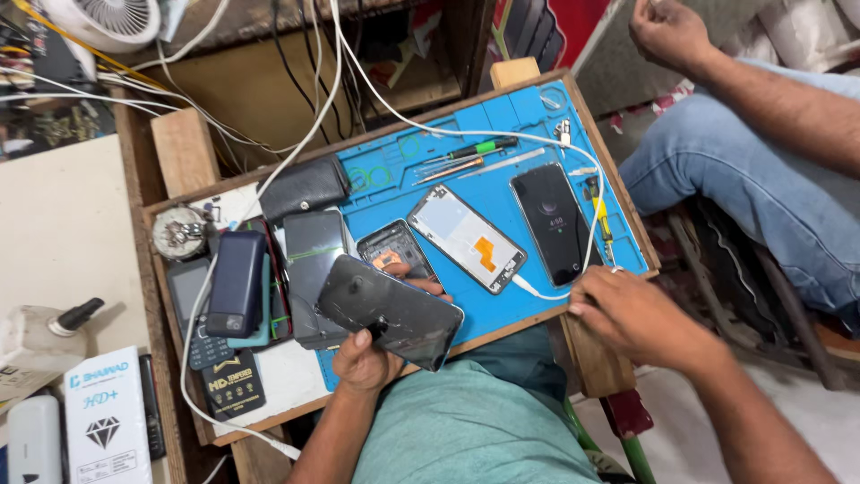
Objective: The person disassembles a smartphone, removes the back cover and battery, and uses a metal tool to pry and adjust internal components. They handle multiple phones and tools on a cluttered workbench.
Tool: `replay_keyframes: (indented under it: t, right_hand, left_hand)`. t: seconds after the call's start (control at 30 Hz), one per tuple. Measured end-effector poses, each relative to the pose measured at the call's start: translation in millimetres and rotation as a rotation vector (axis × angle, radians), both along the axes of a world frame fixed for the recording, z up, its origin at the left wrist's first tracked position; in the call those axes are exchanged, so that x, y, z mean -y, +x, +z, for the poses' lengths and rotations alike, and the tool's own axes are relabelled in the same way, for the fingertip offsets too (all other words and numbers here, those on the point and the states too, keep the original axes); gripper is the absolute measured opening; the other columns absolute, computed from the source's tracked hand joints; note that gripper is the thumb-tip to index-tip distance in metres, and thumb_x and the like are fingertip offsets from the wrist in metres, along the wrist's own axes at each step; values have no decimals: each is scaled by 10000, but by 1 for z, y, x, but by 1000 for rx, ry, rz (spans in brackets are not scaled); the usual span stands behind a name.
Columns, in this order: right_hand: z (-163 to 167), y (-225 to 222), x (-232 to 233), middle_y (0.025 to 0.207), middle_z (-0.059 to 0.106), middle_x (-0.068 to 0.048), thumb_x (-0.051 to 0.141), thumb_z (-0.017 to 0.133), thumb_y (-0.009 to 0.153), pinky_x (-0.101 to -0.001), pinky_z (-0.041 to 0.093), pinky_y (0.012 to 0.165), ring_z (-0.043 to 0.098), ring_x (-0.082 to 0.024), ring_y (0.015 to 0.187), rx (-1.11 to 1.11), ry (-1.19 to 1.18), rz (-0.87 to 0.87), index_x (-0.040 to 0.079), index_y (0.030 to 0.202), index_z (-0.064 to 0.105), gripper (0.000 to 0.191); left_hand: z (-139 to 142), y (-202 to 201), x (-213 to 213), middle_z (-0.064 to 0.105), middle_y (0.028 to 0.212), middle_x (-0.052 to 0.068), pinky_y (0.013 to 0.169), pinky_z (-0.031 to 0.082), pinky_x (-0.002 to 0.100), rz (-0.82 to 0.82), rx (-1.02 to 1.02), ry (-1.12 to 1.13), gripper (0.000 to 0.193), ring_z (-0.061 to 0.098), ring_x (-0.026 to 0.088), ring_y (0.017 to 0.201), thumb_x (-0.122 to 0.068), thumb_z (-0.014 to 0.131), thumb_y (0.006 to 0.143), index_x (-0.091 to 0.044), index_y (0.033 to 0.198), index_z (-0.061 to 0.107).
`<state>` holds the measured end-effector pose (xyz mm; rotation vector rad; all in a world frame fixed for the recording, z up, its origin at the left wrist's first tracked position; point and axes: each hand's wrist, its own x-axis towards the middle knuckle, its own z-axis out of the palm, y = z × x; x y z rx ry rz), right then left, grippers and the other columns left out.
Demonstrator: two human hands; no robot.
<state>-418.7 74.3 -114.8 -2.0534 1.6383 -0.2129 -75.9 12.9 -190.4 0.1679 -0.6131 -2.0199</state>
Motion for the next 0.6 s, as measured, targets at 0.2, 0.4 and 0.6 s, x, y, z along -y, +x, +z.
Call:
replay_keyframes:
  t: [0.2, 0.4, 0.6]
  right_hand:
    - [19, -31, -16, 886, 778, -130, 511, 600, 974, -461, 550, 795, 732, -336, 883, -487, 525, -127, 132, 923, 708, 398]
    - [26, -21, -24, 1061, 760, -85, 285, 722, 758, -448, 561, 696, 710, -337, 859, -118, 52, -42, 129, 1243, 746, 510]
    - [-6, 38, 6, 1004, 699, -65, 349, 781, 821, -402, 545, 748, 680, -265, 872, -79, -337, -108, 122, 1000, 767, 290]
  left_hand:
    - [-1, 0, 1, 568, 1364, 355, 1150, 486, 592, -3, 8, -1, 946, 596, 481, 1298, -426, 780, 833, 43, 1529, 343]
    - [0, -2, 1, 563, 1377, 363, 1137, 494, 593, -16, -8, -6, 947, 590, 485, 1304, -414, 781, 835, 50, 1532, 339]
    - [-5, 1, -2, 542, 1382, 372, 1120, 498, 606, -2, -13, -5, 939, 578, 504, 1311, -410, 774, 844, 44, 1535, 330]
